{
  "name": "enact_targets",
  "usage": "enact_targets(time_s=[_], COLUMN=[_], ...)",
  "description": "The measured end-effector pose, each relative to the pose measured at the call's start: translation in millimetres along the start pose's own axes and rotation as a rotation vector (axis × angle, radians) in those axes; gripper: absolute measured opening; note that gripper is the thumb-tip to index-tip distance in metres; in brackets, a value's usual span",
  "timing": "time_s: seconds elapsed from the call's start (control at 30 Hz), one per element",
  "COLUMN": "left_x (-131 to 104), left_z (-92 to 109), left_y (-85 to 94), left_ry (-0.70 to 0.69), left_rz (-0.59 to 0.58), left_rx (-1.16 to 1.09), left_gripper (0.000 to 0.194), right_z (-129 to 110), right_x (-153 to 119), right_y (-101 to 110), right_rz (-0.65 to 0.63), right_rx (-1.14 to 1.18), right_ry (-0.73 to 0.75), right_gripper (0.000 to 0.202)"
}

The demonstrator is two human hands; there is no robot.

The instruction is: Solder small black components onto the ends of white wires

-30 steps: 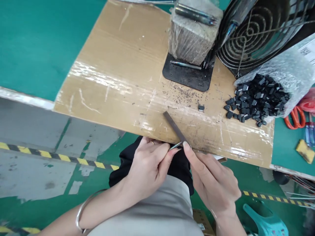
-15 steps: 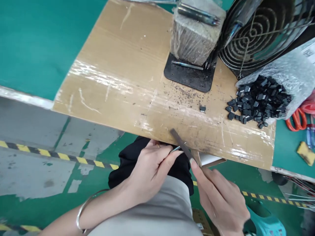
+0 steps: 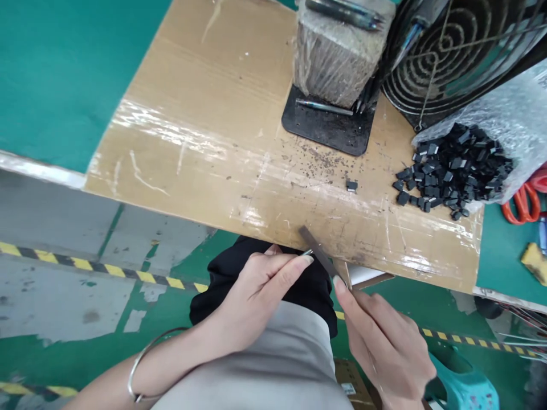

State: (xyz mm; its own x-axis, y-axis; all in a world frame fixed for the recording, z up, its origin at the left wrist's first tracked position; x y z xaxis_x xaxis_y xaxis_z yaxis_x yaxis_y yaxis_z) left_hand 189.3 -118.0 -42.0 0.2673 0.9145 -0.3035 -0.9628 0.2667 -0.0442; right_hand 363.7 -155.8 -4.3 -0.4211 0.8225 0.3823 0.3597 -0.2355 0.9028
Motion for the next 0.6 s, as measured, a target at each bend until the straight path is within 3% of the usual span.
enact_targets(time_s=[0.43, 0.6], left_x=[-1, -1], left_z=[-10, -10], left_y=[1.0, 1.4], left_ry=[0.142, 0.157], left_rz=[-0.039, -0.030], left_rx=[-0.136, -0.145], left_gripper=[0.069, 0.070], right_z=[0, 2], right_x=[9, 3], right_y=[-9, -8], right_rz=[-0.005, -0.004], right_rx=[0.048, 0.045], right_ry=[0.026, 0.007], right_gripper=[0.031, 0.049])
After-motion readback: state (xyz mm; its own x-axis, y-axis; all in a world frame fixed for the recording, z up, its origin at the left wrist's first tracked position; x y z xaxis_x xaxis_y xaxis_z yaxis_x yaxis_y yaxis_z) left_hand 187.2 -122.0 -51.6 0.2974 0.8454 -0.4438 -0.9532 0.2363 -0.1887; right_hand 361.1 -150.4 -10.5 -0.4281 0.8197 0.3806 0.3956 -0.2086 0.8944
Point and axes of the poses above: each hand's wrist, its own x-axis towards the middle knuckle, its own y-axis out of the back of the hand, z = x × y, the point moved 3 cm from there along x, towards the middle knuckle, and after that the axes turned 2 degrees about -y, right-handed, at the moved point
